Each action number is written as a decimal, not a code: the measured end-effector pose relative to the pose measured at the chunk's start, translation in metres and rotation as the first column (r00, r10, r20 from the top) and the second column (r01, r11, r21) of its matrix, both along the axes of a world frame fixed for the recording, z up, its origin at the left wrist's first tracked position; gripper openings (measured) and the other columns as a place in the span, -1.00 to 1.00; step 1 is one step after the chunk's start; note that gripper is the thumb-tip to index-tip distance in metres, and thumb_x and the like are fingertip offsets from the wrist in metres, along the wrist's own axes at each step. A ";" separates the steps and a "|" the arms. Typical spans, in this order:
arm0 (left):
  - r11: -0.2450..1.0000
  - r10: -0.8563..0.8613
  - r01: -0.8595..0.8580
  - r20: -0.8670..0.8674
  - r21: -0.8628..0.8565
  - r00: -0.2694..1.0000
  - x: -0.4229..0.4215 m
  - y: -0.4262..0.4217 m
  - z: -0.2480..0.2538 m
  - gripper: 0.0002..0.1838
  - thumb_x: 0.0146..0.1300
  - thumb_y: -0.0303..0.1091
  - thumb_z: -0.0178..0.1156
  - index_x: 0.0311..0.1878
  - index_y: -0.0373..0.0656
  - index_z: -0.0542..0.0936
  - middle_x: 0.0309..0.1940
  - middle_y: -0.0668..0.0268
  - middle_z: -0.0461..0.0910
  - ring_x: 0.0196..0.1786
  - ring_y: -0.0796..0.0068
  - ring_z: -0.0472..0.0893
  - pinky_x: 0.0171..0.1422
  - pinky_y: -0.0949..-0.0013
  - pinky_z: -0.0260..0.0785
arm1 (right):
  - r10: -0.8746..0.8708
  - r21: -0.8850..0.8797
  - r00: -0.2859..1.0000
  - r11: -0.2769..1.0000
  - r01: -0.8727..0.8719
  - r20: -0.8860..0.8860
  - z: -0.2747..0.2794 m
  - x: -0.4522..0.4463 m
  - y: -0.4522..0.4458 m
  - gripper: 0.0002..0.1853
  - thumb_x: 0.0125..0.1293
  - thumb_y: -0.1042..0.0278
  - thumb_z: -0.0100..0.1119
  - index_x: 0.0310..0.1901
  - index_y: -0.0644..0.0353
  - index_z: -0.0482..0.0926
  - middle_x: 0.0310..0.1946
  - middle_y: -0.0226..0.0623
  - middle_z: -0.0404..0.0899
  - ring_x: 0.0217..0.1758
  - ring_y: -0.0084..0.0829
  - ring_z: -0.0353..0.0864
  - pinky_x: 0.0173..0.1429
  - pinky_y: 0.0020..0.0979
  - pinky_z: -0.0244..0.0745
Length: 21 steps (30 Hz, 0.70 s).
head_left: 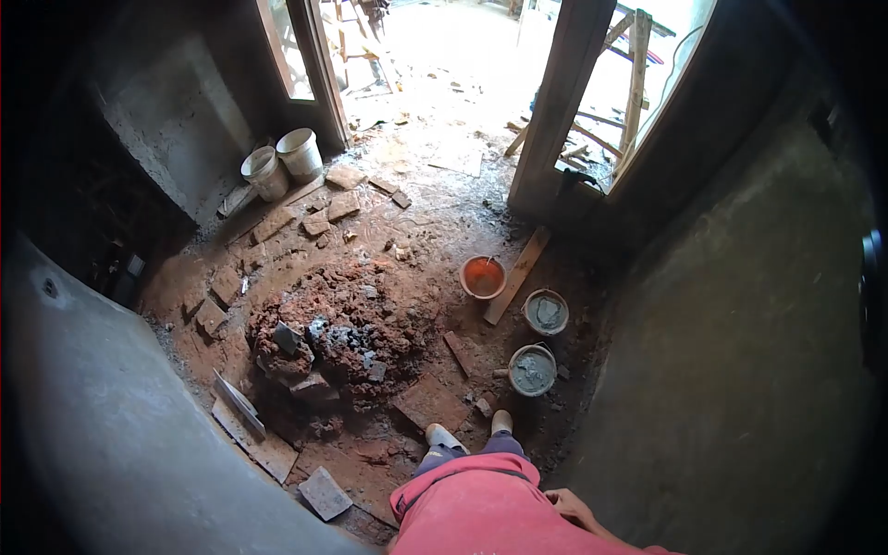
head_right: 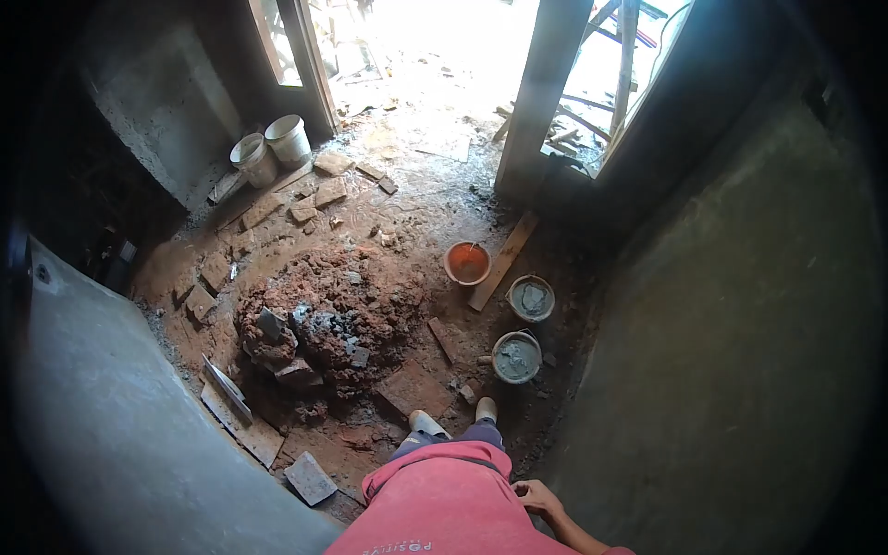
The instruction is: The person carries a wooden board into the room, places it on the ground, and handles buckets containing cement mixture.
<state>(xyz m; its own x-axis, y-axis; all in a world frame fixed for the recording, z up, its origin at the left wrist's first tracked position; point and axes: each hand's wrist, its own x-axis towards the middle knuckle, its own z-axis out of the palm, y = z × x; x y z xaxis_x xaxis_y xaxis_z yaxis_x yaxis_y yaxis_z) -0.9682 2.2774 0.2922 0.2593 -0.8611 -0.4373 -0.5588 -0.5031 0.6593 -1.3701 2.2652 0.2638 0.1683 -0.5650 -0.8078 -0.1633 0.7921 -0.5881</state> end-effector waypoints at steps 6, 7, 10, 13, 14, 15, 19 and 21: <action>1.000 0.015 -0.015 0.007 0.019 1.000 0.000 0.001 -0.009 -0.74 0.00 -0.12 0.23 -0.41 -0.13 0.56 -0.57 0.14 0.51 -0.49 0.15 0.52 -0.24 0.23 0.35 | 0.004 -0.021 1.000 1.000 -0.004 0.017 -0.002 0.001 0.005 -0.63 -0.01 0.14 0.34 -0.22 0.21 0.60 -0.38 -0.52 0.57 -0.30 -0.67 0.44 -0.17 -0.55 0.33; 1.000 0.018 -0.018 0.010 0.024 1.000 0.000 0.002 -0.010 -0.74 0.00 -0.12 0.23 -0.41 -0.12 0.56 -0.57 0.14 0.51 -0.49 0.15 0.52 -0.24 0.23 0.34 | 0.007 -0.003 1.000 1.000 -0.007 0.009 0.001 0.004 0.004 -0.64 0.00 0.14 0.32 -0.22 0.20 0.60 -0.38 -0.53 0.57 -0.30 -0.67 0.44 -0.16 -0.54 0.33; 0.999 0.016 -0.017 0.019 0.028 1.000 0.001 0.007 -0.013 -0.73 0.01 -0.10 0.22 -0.40 -0.12 0.55 -0.57 0.13 0.51 -0.48 0.13 0.52 -0.23 0.21 0.34 | -0.032 0.030 0.999 0.999 0.033 -0.025 0.028 0.012 -0.005 -0.66 0.00 0.17 0.30 -0.23 0.21 0.61 -0.37 -0.54 0.57 -0.29 -0.68 0.44 -0.15 -0.54 0.33; 1.000 0.009 -0.010 0.049 0.018 0.999 0.004 0.018 -0.018 -0.72 0.01 -0.09 0.21 -0.40 -0.12 0.54 -0.57 0.13 0.51 -0.48 0.12 0.51 -0.21 0.20 0.34 | 0.109 -0.026 0.982 0.993 -0.114 -0.153 0.027 0.009 -0.010 -0.58 0.10 0.23 0.27 0.01 0.19 0.56 -0.32 -0.50 0.58 -0.26 -0.64 0.44 -0.17 -0.47 0.37; 1.000 0.008 -0.009 0.058 0.020 0.998 0.007 0.022 -0.018 -0.72 0.01 -0.09 0.20 -0.40 -0.11 0.54 -0.58 0.13 0.50 -0.48 0.11 0.51 -0.21 0.20 0.34 | 0.051 -0.104 0.996 0.993 -0.059 -0.074 0.027 0.009 -0.007 -0.60 0.10 0.23 0.26 -0.02 0.19 0.57 -0.37 -0.54 0.56 -0.31 -0.65 0.42 -0.21 -0.46 0.36; 0.999 0.017 -0.020 0.072 0.030 0.997 0.009 0.027 -0.014 -0.72 0.01 -0.08 0.20 -0.40 -0.11 0.54 -0.58 0.13 0.50 -0.48 0.11 0.51 -0.20 0.19 0.33 | 0.028 -0.055 0.996 0.998 -0.033 -0.081 0.042 0.018 -0.014 -0.63 0.10 0.25 0.26 -0.06 0.21 0.59 -0.37 -0.58 0.56 -0.31 -0.65 0.43 -0.20 -0.48 0.37; 0.994 -0.022 0.006 0.144 0.110 0.989 0.007 0.030 -0.016 -0.70 0.03 -0.03 0.12 -0.38 -0.09 0.51 -0.57 0.10 0.50 -0.43 0.04 0.49 -0.14 0.13 0.29 | -0.037 -0.013 0.997 0.999 0.036 -0.063 0.045 0.018 -0.029 -0.67 0.08 0.25 0.27 -0.14 0.23 0.62 -0.33 -0.57 0.58 -0.28 -0.67 0.45 -0.16 -0.51 0.38; 0.968 -0.217 0.183 0.208 0.174 0.954 0.013 0.033 -0.029 -0.69 0.02 0.00 0.08 -0.34 -0.02 0.49 -0.51 0.07 0.53 -0.30 0.02 0.51 -0.05 0.08 0.25 | 0.037 -0.022 0.997 0.999 -0.039 -0.068 0.035 0.010 -0.027 -0.68 0.06 0.25 0.30 -0.17 0.23 0.63 -0.35 -0.56 0.58 -0.30 -0.68 0.45 -0.18 -0.54 0.37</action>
